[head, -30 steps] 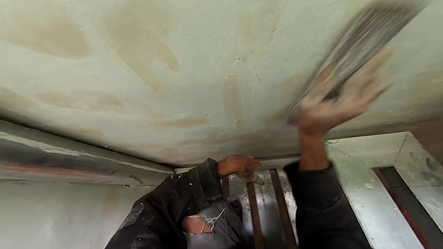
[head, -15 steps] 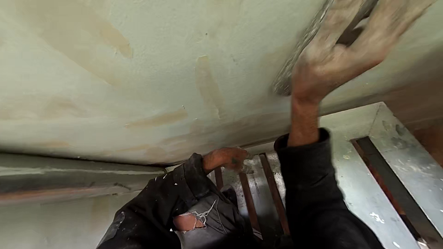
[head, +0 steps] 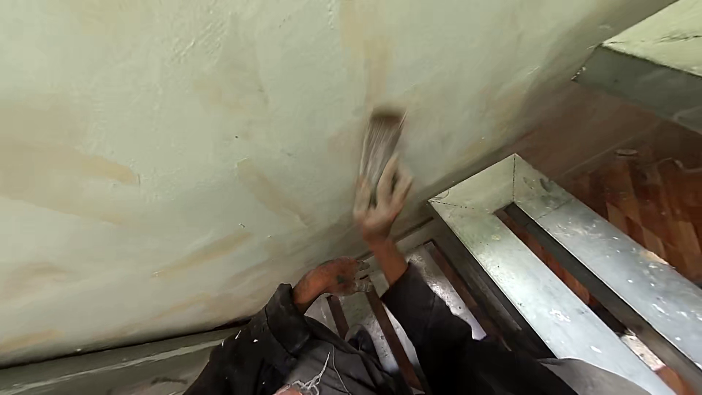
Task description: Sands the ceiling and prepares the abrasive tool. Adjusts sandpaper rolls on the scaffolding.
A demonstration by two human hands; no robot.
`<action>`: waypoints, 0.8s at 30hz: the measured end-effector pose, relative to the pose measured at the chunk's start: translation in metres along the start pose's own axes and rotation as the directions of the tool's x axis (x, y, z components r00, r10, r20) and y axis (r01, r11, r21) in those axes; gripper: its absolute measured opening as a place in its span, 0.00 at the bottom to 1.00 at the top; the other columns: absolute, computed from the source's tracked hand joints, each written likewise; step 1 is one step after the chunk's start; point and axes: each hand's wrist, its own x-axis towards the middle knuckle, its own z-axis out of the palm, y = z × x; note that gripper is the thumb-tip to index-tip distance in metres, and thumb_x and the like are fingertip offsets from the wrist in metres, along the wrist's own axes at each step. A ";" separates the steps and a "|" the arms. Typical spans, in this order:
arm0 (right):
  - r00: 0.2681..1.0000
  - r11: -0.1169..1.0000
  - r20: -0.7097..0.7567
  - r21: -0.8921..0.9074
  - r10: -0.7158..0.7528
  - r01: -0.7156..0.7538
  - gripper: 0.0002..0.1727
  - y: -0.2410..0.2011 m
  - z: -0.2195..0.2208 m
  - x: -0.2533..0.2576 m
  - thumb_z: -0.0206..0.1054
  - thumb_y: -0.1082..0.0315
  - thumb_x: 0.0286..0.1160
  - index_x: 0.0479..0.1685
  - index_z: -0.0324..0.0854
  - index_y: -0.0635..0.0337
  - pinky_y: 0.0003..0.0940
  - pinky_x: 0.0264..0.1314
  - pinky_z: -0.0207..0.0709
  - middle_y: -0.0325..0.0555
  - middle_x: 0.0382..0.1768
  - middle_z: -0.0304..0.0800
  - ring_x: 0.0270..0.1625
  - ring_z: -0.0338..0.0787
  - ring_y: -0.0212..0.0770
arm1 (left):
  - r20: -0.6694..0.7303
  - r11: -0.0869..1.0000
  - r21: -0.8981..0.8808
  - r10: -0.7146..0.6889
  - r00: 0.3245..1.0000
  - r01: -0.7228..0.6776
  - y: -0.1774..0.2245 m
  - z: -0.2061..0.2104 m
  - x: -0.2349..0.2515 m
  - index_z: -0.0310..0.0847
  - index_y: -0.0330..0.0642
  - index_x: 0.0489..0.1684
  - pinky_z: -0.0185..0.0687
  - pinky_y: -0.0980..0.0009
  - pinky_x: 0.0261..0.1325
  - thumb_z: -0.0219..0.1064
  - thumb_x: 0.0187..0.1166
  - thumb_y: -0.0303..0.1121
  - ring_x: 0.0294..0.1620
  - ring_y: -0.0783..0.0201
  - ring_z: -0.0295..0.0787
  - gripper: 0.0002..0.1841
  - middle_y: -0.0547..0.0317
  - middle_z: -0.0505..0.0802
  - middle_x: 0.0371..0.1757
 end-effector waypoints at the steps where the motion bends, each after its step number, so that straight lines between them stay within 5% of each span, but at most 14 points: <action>1: 1.000 1.000 0.001 0.012 -0.006 0.006 0.31 0.012 0.002 -0.031 0.66 0.56 0.77 0.79 0.75 0.62 0.38 0.62 0.81 0.64 0.64 0.79 0.62 0.84 0.48 | 0.001 1.000 -0.005 0.014 1.000 -0.014 -0.002 0.002 0.001 0.77 0.37 0.75 0.76 0.38 0.68 0.64 0.84 0.48 0.63 0.38 0.86 0.28 0.34 0.89 0.61; 4: 0.998 0.997 -0.014 0.034 -0.063 0.063 0.29 0.000 0.003 0.017 0.68 0.58 0.73 0.70 0.81 0.68 0.36 0.53 0.83 0.68 0.56 0.82 0.55 0.86 0.51 | 0.038 1.000 -0.014 0.009 0.999 -0.008 0.007 -0.002 -0.002 0.74 0.39 0.80 0.75 0.38 0.70 0.64 0.85 0.48 0.64 0.38 0.86 0.29 0.34 0.89 0.62; 8: 0.988 0.994 0.145 0.093 0.051 -0.065 0.35 -0.052 -0.015 0.118 0.71 0.66 0.76 0.82 0.68 0.72 0.37 0.57 0.79 0.71 0.65 0.73 0.63 0.80 0.55 | 0.031 0.999 -0.034 0.012 0.999 -0.011 0.012 -0.003 -0.010 0.77 0.39 0.77 0.76 0.38 0.67 0.63 0.85 0.49 0.60 0.40 0.87 0.28 0.35 0.90 0.60; 10: 0.994 0.996 0.101 0.073 0.050 -0.057 0.34 -0.030 -0.010 0.069 0.69 0.62 0.78 0.83 0.70 0.66 0.40 0.61 0.82 0.68 0.69 0.75 0.66 0.82 0.53 | 0.004 1.000 -0.012 -0.015 1.000 0.015 0.011 -0.006 -0.007 0.76 0.40 0.78 0.76 0.38 0.68 0.63 0.85 0.50 0.63 0.40 0.87 0.29 0.36 0.89 0.62; 13: 1.000 1.000 0.010 0.020 -0.011 0.011 0.28 0.012 0.002 -0.025 0.66 0.57 0.74 0.72 0.81 0.63 0.38 0.52 0.85 0.66 0.60 0.83 0.56 0.87 0.50 | -0.012 1.000 -0.008 -0.001 1.000 0.001 0.006 -0.003 -0.005 0.77 0.38 0.75 0.76 0.39 0.67 0.63 0.85 0.50 0.61 0.40 0.87 0.29 0.35 0.89 0.60; 16: 0.999 0.998 0.022 0.044 -0.039 0.038 0.27 -0.013 -0.002 0.046 0.69 0.61 0.71 0.67 0.83 0.70 0.41 0.50 0.84 0.70 0.56 0.83 0.54 0.87 0.55 | 0.015 0.999 -0.028 0.018 1.000 -0.017 0.008 -0.003 -0.005 0.75 0.40 0.80 0.76 0.39 0.69 0.63 0.85 0.50 0.62 0.40 0.87 0.30 0.35 0.90 0.62; 19: 0.991 0.990 0.129 0.127 0.047 -0.063 0.34 -0.051 -0.013 0.113 0.70 0.66 0.75 0.82 0.70 0.69 0.40 0.56 0.80 0.71 0.66 0.74 0.62 0.81 0.56 | 0.010 0.999 -0.038 -0.015 1.000 0.015 0.010 -0.004 -0.009 0.78 0.39 0.75 0.77 0.40 0.66 0.63 0.85 0.51 0.60 0.41 0.88 0.28 0.37 0.90 0.58; 21: 0.990 0.991 0.131 0.118 0.044 -0.059 0.35 -0.040 -0.012 0.078 0.68 0.62 0.78 0.85 0.67 0.64 0.39 0.55 0.82 0.67 0.69 0.74 0.63 0.82 0.52 | -0.006 0.999 -0.018 -0.048 0.999 0.048 0.012 -0.008 -0.009 0.77 0.38 0.75 0.76 0.39 0.68 0.63 0.85 0.50 0.62 0.41 0.87 0.28 0.37 0.90 0.60; 24: 1.000 0.998 0.011 0.068 0.006 -0.007 0.27 0.000 0.002 -0.015 0.66 0.57 0.75 0.72 0.82 0.61 0.37 0.49 0.85 0.64 0.59 0.83 0.54 0.87 0.48 | -0.034 1.000 -0.018 -0.002 0.999 0.002 0.005 -0.002 -0.005 0.80 0.36 0.71 0.78 0.41 0.64 0.63 0.85 0.49 0.57 0.41 0.88 0.27 0.37 0.91 0.56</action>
